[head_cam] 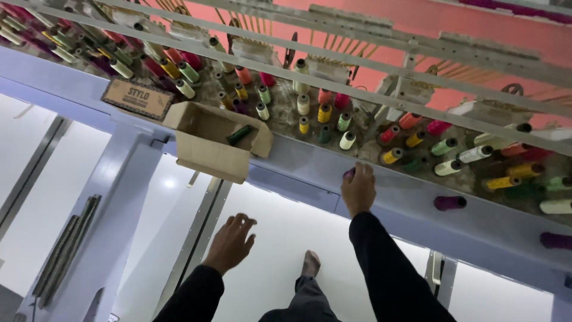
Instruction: The person organizes thread spools by taking them from a cardboard box and placing them onto a multi-tiered rack. They handle spools of various colors, including green and purple, and arrange them in the available slots on the rack.
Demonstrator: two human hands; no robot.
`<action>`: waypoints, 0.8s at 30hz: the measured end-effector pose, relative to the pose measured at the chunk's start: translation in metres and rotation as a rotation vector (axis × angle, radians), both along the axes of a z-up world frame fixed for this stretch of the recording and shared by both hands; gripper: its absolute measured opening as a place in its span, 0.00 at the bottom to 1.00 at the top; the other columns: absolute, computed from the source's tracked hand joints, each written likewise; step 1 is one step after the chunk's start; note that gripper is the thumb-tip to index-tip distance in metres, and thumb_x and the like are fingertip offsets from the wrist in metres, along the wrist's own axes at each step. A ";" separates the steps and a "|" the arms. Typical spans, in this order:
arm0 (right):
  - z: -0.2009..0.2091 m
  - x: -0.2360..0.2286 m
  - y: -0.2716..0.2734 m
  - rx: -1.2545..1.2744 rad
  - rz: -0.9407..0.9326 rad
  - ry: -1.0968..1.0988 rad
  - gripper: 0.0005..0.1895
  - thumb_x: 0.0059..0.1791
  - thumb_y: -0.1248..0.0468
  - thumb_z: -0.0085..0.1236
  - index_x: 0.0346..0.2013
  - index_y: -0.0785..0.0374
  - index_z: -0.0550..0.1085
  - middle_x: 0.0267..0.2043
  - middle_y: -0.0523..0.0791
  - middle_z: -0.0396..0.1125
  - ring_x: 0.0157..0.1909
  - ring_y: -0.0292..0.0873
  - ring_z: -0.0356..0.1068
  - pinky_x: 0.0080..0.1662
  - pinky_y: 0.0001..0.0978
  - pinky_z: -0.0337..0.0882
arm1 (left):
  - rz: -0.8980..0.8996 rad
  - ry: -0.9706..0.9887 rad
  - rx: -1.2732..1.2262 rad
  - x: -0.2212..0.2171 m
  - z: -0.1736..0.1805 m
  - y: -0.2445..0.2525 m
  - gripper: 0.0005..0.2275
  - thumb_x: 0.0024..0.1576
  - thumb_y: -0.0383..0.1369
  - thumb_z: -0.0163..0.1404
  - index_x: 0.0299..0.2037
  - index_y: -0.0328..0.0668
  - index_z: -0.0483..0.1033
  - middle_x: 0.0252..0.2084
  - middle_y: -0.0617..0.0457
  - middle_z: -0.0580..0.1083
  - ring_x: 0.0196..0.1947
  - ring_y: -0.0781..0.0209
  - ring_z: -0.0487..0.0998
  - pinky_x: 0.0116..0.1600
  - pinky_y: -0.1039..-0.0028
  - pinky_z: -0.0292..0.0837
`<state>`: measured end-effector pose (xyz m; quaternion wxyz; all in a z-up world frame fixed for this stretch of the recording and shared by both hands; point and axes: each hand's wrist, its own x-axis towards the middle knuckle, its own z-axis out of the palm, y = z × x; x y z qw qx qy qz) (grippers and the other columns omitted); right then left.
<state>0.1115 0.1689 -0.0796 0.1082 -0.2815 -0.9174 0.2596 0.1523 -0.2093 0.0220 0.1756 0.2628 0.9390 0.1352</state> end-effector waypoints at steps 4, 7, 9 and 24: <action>0.022 0.005 -0.032 0.062 0.179 0.094 0.06 0.48 0.66 0.58 0.36 0.67 0.74 0.45 0.56 0.69 0.55 0.63 0.71 0.56 0.53 0.73 | 0.042 -0.047 -0.050 -0.032 0.043 0.015 0.14 0.61 0.33 0.52 0.56 0.49 0.72 0.51 0.48 0.70 0.53 0.48 0.77 0.49 0.62 0.79; -0.004 -0.011 -0.055 -0.051 0.353 0.079 0.20 0.49 0.63 0.55 0.54 0.68 0.75 0.55 0.59 0.71 0.61 0.62 0.70 0.64 0.53 0.67 | 0.038 0.001 -0.001 -0.052 0.047 0.011 0.14 0.60 0.32 0.52 0.56 0.48 0.72 0.50 0.49 0.70 0.51 0.49 0.78 0.48 0.64 0.79; -0.003 -0.030 -0.081 -0.127 0.404 -0.174 0.18 0.50 0.55 0.52 0.55 0.49 0.75 0.47 0.45 0.75 0.55 0.51 0.75 0.58 0.46 0.75 | 0.084 0.001 0.048 -0.066 0.048 0.006 0.12 0.61 0.31 0.52 0.54 0.47 0.72 0.50 0.47 0.70 0.52 0.45 0.77 0.47 0.61 0.80; 0.003 -0.242 -0.300 -0.756 0.603 -0.320 0.14 0.52 0.54 0.43 0.28 0.52 0.75 0.27 0.41 0.69 0.33 0.42 0.73 0.41 0.34 0.73 | 0.137 0.173 -0.007 -0.236 -0.010 -0.187 0.17 0.58 0.37 0.55 0.56 0.44 0.74 0.51 0.38 0.76 0.58 0.39 0.75 0.64 0.54 0.70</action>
